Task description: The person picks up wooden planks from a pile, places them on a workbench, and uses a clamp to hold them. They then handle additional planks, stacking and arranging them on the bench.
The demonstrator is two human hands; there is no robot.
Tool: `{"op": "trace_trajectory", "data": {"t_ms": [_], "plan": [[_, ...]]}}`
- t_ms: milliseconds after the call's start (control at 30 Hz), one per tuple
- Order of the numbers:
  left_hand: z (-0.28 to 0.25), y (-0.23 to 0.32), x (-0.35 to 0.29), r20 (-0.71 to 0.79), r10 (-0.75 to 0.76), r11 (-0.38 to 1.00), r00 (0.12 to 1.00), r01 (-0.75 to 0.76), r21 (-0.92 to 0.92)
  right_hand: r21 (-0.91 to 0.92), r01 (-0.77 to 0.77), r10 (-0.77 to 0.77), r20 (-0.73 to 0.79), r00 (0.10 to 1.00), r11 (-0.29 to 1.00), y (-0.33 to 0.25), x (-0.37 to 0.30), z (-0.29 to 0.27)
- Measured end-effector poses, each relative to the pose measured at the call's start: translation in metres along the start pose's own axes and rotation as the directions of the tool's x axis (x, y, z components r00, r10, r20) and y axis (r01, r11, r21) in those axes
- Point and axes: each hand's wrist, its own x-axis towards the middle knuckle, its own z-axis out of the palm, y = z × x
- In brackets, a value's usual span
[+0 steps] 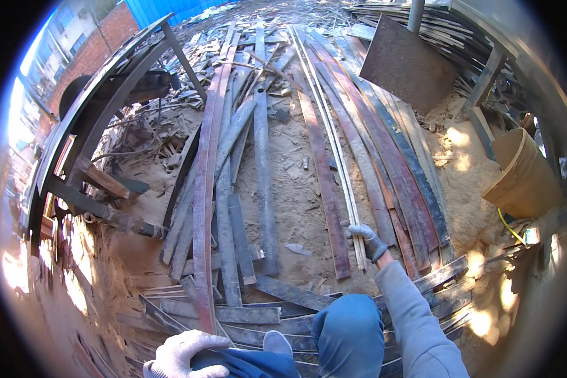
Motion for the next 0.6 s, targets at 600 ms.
{"op": "trace_trajectory", "data": {"t_ms": [600], "plan": [[0.009, 0.003, -0.006, -0.120, -0.080, 0.980, 0.989, 0.056, -0.191, -0.682, -0.721, -0.486, -0.673, 0.557, 0.118, 0.100, 0.048, 0.051]]}}
